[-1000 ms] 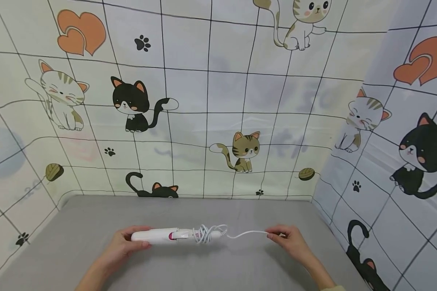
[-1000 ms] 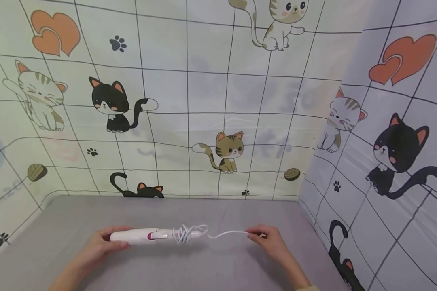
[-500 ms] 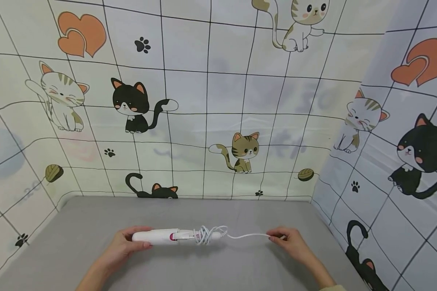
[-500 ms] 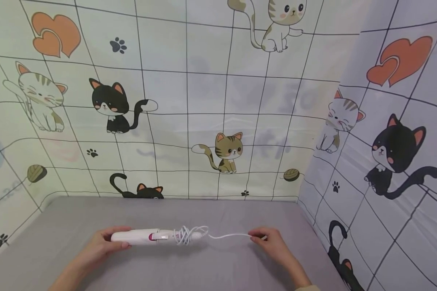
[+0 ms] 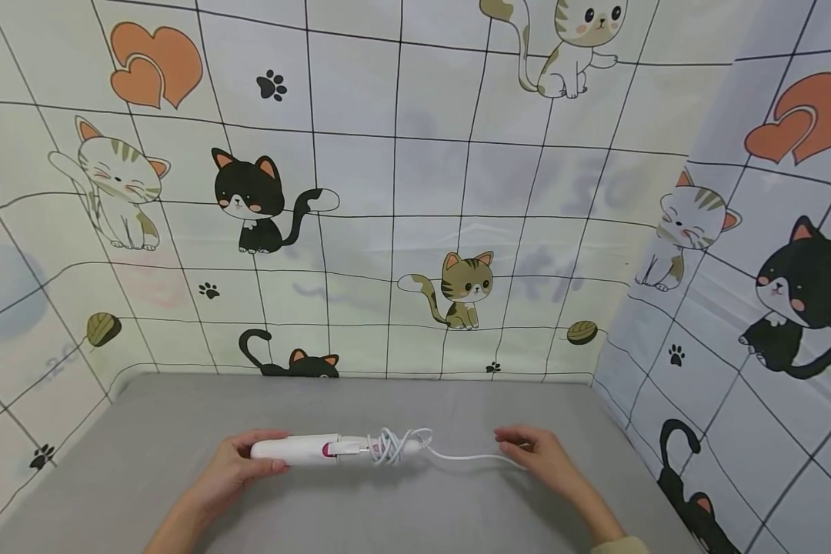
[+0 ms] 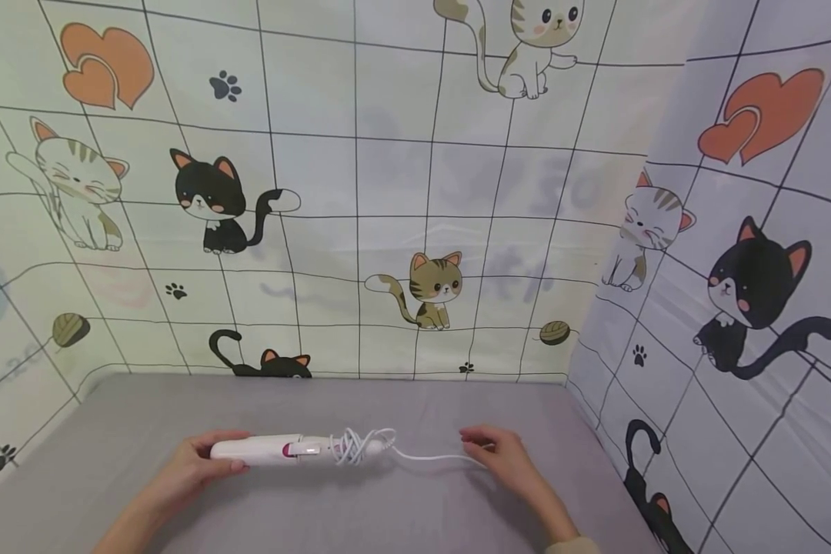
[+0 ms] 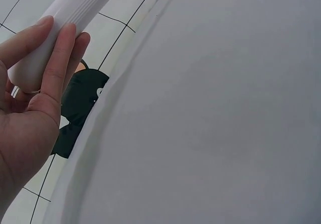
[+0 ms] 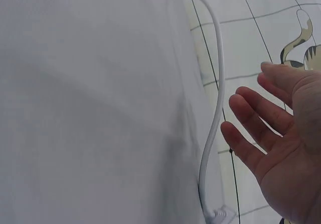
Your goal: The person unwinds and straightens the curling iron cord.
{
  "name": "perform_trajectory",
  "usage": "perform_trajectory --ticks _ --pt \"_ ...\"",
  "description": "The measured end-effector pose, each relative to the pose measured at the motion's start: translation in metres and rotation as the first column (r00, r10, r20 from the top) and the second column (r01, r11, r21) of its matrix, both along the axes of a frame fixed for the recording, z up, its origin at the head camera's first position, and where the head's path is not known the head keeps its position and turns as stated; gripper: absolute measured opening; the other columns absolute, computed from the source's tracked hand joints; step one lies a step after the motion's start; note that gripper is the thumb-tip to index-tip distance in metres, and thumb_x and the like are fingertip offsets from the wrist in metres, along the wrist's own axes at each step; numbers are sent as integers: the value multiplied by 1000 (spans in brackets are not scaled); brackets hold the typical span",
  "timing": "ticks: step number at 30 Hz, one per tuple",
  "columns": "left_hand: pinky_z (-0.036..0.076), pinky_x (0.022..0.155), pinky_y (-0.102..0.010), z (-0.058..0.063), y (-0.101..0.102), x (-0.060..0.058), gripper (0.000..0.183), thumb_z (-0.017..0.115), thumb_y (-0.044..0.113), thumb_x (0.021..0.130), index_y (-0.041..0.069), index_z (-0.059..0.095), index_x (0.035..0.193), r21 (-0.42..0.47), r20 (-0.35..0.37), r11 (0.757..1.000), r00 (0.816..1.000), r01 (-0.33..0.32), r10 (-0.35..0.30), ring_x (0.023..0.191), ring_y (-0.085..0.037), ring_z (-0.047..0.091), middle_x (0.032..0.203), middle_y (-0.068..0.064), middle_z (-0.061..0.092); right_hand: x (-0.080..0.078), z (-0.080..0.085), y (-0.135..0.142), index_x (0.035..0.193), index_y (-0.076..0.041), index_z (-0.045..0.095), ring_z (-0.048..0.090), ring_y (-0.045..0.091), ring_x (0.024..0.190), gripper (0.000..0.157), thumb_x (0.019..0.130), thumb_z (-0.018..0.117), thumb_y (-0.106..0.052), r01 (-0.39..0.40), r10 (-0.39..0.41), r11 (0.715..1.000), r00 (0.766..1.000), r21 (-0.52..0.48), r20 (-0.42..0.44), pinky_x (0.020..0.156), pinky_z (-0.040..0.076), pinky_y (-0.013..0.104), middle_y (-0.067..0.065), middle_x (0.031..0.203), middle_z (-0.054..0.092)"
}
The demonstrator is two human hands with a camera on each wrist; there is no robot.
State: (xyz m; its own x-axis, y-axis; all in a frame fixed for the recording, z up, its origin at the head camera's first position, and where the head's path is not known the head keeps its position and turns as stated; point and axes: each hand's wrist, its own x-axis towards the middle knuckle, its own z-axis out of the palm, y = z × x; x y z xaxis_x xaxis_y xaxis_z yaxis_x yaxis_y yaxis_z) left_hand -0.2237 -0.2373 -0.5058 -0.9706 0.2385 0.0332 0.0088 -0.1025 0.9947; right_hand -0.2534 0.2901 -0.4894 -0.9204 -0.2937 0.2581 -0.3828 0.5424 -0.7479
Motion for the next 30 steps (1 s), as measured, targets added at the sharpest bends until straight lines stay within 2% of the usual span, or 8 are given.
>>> perform_trajectory --ticks 6,10,14,16,19,22,26,30 --pt "63 89 -35 0 0 0 51 78 -7 84 -15 59 131 -27 19 1000 1000 -10 10 103 -23 66 119 -11 65 -5 -1 -25 133 13 58 69 35 107 41 96 69 0 -147 144 983 989 -114 -29 89 60 25 30 119 68" --pt "63 89 -35 0 0 -1 53 78 -7 84 -16 57 131 -24 -2 1000 1000 -8 8 106 -27 65 123 -16 63 -9 -6 -44 143 15 46 63 49 113 52 96 66 5 -270 270 947 963 -175 -21 94 58 25 38 127 60" --pt "62 90 -37 -1 0 -2 53 77 -10 83 -18 55 131 5 -26 1000 1000 7 -7 107 -28 65 124 -19 62 -9 -10 -59 148 15 38 59 54 116 61 96 67 2 -327 340 921 940 -212 26 95 57 25 40 132 56" --pt "63 90 -37 -1 0 -2 50 76 -11 84 -17 58 130 18 -35 1000 999 19 -18 106 -27 65 124 -19 63 -8 -11 -64 148 15 38 61 51 115 62 96 69 -1 -327 345 921 937 -214 53 94 57 24 37 130 59" --pt "63 89 -35 -1 -1 -2 46 75 -11 84 -12 62 129 25 -42 999 999 24 -23 106 -26 65 122 -15 64 -5 -11 -68 143 14 47 66 43 111 54 97 69 -5 -323 343 927 936 -190 82 90 58 23 30 122 67" --pt "63 87 -32 -2 -1 -2 46 76 -11 84 -11 64 128 22 -43 1000 999 14 -13 105 -24 65 121 -13 66 -3 -9 -71 132 12 61 72 26 100 41 97 70 -8 -334 349 931 933 -150 86 82 59 23 22 112 73" --pt "63 87 -32 -3 -2 -3 49 76 -11 84 -15 59 130 26 -51 1000 999 14 -12 105 -24 65 124 -19 64 -3 -10 -72 115 3 75 65 5 82 25 96 72 -13 -324 329 944 941 -70 80 69 56 20 6 100 77" --pt "63 90 -36 -4 -4 -4 50 75 -13 84 -16 57 131 46 -56 999 998 28 -25 106 -25 65 125 -21 63 -2 -14 -72 107 -2 79 59 1 74 19 94 75 -15 -296 296 955 952 -16 73 62 52 18 -4 91 76"
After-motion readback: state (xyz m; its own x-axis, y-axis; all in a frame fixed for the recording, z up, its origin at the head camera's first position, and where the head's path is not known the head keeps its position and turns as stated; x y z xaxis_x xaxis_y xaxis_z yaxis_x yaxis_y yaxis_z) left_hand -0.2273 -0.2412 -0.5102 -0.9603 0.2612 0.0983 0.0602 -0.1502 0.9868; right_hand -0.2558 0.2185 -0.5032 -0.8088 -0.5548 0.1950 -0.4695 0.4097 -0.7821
